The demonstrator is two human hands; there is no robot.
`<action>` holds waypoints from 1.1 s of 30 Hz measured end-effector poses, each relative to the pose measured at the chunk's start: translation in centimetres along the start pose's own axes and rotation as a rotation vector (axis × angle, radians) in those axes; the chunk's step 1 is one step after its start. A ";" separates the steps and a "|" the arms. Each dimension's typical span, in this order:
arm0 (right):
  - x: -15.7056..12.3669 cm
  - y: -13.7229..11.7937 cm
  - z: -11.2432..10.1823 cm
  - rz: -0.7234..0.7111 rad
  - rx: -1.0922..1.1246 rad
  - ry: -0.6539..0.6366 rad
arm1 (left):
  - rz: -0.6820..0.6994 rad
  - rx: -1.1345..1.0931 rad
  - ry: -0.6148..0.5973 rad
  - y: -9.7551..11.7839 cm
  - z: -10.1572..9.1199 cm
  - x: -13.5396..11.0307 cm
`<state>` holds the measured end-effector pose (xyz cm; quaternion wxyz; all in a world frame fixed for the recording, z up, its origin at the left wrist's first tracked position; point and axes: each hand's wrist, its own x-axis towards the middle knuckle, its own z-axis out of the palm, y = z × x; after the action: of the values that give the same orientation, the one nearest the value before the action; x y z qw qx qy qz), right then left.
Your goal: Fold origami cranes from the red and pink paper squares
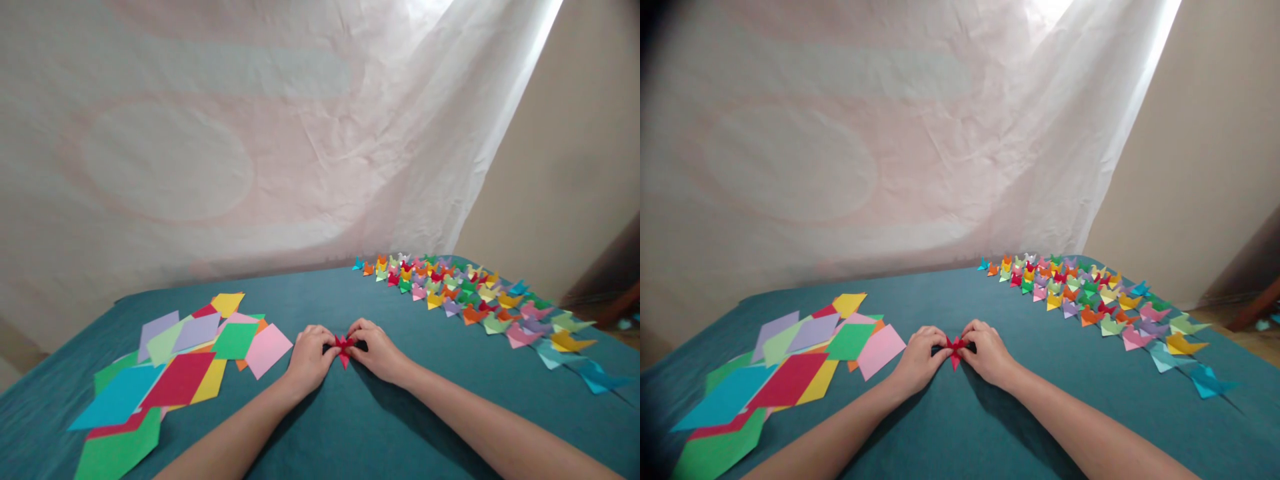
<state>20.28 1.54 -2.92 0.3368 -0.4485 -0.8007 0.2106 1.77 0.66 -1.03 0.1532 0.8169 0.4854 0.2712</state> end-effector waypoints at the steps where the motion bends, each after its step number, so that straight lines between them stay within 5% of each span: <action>1: 0.0 0.1 -0.1 0.000 0.000 -0.001 | 0.000 0.000 -0.001 0.0 0.0 0.0; 33: -0.8 -0.3 -0.9 -0.060 0.074 0.017 | 0.034 -0.003 0.005 0.3 -0.3 -0.5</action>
<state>21.07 0.71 -2.43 0.3658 -0.4134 -0.8026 0.2260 1.63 0.12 -0.79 0.1486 0.8242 0.4712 0.2768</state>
